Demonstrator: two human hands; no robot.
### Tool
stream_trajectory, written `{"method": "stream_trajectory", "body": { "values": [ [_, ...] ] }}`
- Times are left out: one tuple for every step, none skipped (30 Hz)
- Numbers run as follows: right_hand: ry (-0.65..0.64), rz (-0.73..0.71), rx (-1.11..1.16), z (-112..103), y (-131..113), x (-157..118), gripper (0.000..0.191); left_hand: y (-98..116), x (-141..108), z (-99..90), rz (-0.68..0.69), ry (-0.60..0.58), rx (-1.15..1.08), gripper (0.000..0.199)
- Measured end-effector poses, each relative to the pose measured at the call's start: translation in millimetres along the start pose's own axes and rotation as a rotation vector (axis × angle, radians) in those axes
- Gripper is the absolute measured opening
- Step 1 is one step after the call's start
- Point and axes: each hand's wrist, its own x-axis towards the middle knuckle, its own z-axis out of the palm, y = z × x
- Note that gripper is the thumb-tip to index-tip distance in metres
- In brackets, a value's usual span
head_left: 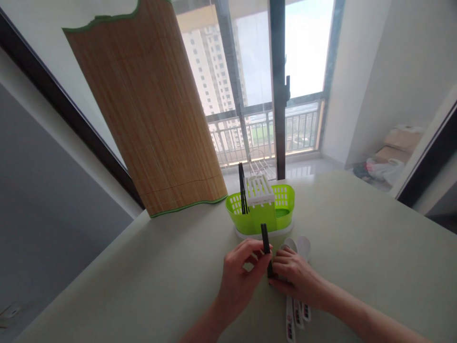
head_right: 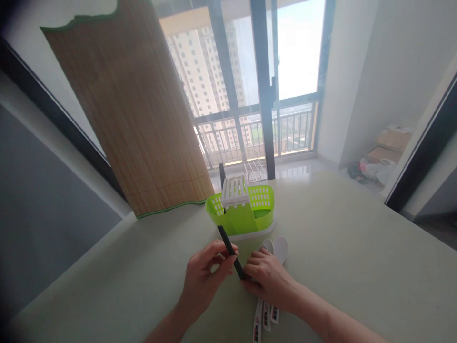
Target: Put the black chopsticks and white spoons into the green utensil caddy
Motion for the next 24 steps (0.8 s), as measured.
{"method": "stream_trajectory", "body": {
  "values": [
    [-0.005,0.004,-0.002,0,0,0,0.018,2,1,-1.8,0.023,0.002,0.020,0.011],
    [-0.007,0.006,-0.006,0,1,0,0.018,5,1,-3.9,0.049,0.001,0.045,0.010],
    [-0.009,0.007,-0.009,0,1,-1,0.017,8,2,-6.6,0.073,-0.002,0.072,0.009],
    [-0.011,0.008,-0.011,-1,1,-1,0.015,10,2,-10.1,0.093,0.000,0.097,0.009],
    [-0.013,0.010,-0.008,-2,0,-1,0.012,13,3,-14.5,0.106,0.008,0.116,0.009],
    [-0.015,0.015,0.001,-3,0,-1,0.008,16,3,-20.0,0.110,0.024,0.126,0.009],
    [-0.016,0.023,0.013,-5,0,-1,0.005,19,4,-26.6,0.111,0.056,0.125,0.010],
    [-0.014,0.031,0.027,-7,0,-1,0.008,21,6,-34.1,0.112,0.106,0.114,0.011],
    [-0.013,0.039,0.040,-8,-1,-1,0.013,24,9,-42.4,0.116,0.175,0.097,0.012],
    [-0.011,0.045,0.048,-10,-1,-1,0.018,27,13,-51.0,0.127,0.261,0.076,0.013],
    [-0.011,0.049,0.052,-11,0,-1,0.021,29,19,-59.6,0.148,0.358,0.056,0.013],
    [-0.014,0.051,0.052,-11,0,-1,0.022,31,27,-67.9,0.176,0.459,0.041,0.012],
    [-0.019,0.053,0.050,-12,0,-1,0.022,32,35,-75.5,0.206,0.551,0.035,0.012],
    [-0.025,0.053,0.046,-11,1,-1,0.022,32,45,-82.2,0.233,0.629,0.035,0.013],
    [-0.027,0.053,0.041,-11,1,-1,0.022,30,55,-87.7,0.257,0.689,0.039,0.014],
    [-0.029,0.053,0.036,-10,2,-1,0.020,27,66,-91.9,0.266,0.727,0.044,0.017],
    [-0.030,0.051,0.031,-9,2,-1,0.019,21,76,-94.6,0.260,0.743,0.047,0.019],
    [-0.030,0.050,0.027,-8,3,-1,0.018,15,85,-95.9,0.241,0.740,0.050,0.021],
    [-0.031,0.048,0.025,-8,3,-1,0.017,7,94,-95.7,0.214,0.720,0.055,0.023],
    [-0.031,0.047,0.023,-8,3,-1,0.016,-2,101,-94.1,0.182,0.687,0.063,0.025],
    [-0.032,0.047,0.022,-7,3,-1,0.015,-11,107,-91.5,0.150,0.646,0.077,0.025],
    [-0.033,0.047,0.022,-7,3,-1,0.015,-21,113,-87.9,0.117,0.600,0.095,0.026],
    [-0.032,0.046,0.022,-7,3,-1,0.015,-30,117,-83.9,0.088,0.552,0.119,0.026],
    [-0.031,0.044,0.024,-7,3,-1,0.014,-38,121,-79.8,0.063,0.504,0.145,0.027]
  ]
}}
